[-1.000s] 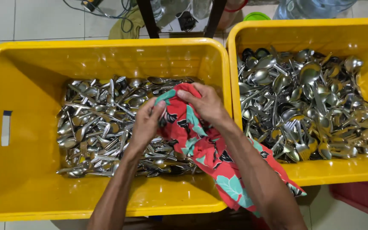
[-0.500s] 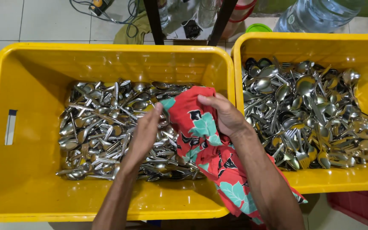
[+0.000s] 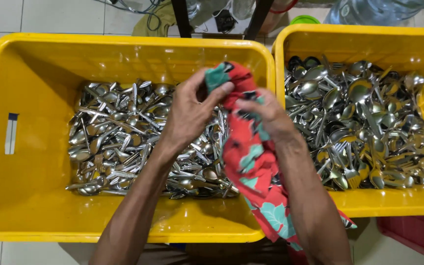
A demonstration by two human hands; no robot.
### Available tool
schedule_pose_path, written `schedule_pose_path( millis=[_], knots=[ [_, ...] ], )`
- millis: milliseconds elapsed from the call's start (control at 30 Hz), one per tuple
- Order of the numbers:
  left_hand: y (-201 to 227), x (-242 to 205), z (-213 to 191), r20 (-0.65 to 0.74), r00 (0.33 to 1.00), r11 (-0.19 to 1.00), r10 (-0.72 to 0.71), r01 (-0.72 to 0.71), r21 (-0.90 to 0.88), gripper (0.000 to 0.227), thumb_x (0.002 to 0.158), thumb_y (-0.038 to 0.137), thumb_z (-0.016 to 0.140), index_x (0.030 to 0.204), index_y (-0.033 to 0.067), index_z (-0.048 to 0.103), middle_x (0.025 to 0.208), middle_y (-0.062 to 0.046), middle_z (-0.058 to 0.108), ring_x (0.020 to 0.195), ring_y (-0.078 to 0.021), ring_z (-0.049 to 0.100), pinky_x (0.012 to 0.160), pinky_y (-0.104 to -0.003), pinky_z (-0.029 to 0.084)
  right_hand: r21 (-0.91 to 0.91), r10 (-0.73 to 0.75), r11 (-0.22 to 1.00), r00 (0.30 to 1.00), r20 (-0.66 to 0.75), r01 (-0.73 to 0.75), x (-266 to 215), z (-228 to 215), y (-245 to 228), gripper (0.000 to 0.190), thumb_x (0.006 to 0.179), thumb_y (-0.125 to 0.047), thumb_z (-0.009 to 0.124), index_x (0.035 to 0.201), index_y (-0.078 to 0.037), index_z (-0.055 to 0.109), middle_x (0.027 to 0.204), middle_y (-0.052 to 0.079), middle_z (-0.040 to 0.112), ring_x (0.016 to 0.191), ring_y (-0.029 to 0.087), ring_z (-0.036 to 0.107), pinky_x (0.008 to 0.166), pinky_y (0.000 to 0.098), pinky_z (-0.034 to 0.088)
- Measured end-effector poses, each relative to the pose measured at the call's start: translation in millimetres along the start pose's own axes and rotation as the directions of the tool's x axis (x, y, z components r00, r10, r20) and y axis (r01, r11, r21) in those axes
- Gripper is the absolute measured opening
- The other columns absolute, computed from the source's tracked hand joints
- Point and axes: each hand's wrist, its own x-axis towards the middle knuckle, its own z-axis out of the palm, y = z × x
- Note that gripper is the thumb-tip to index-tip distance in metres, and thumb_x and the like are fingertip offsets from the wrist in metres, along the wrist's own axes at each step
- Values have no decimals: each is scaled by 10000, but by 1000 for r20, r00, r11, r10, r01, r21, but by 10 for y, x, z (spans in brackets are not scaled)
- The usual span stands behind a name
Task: Polishing metal spoons with a cloth and organizing them in large yellow storage bins.
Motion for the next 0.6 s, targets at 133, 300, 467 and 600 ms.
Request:
schedule_pose_path(
  millis=[133,300,467,600],
  knots=[
    [-333,10,-165,-18,1000,997,2,0,81,348,1054,234,610,1335,39,546,1032,-162,695,929,-199,688,857,-375,591,302,77,953,956,-284,13,-109,29,-348,140,745,-214,768,807,-104,706,635,44,694,606,102,725,615,228,576],
    [-1688,-23,-207,13,954,774,-301,236,587,175,965,250,670,1087,133,714,873,-107,752,905,-334,725,825,-462,560,534,-46,845,999,24,26,196,-440,167,171,916,-104,619,1051,-1,603,785,130,592,523,206,542,531,374,536],
    [-2824,134,5,49,935,515,-352,149,844,136,895,263,692,982,161,708,976,-94,693,974,-336,700,847,-489,576,578,3,815,998,65,-40,141,-413,16,265,962,-343,575,955,-78,578,751,22,536,530,101,508,526,258,444],
    [-3533,255,135,198,976,219,-88,-175,960,177,847,211,655,995,123,695,908,-117,666,924,-319,685,762,-465,568,591,8,806,999,39,-29,142,-293,-59,633,934,-656,450,949,-45,615,727,85,559,525,164,543,537,309,469]
  ],
)
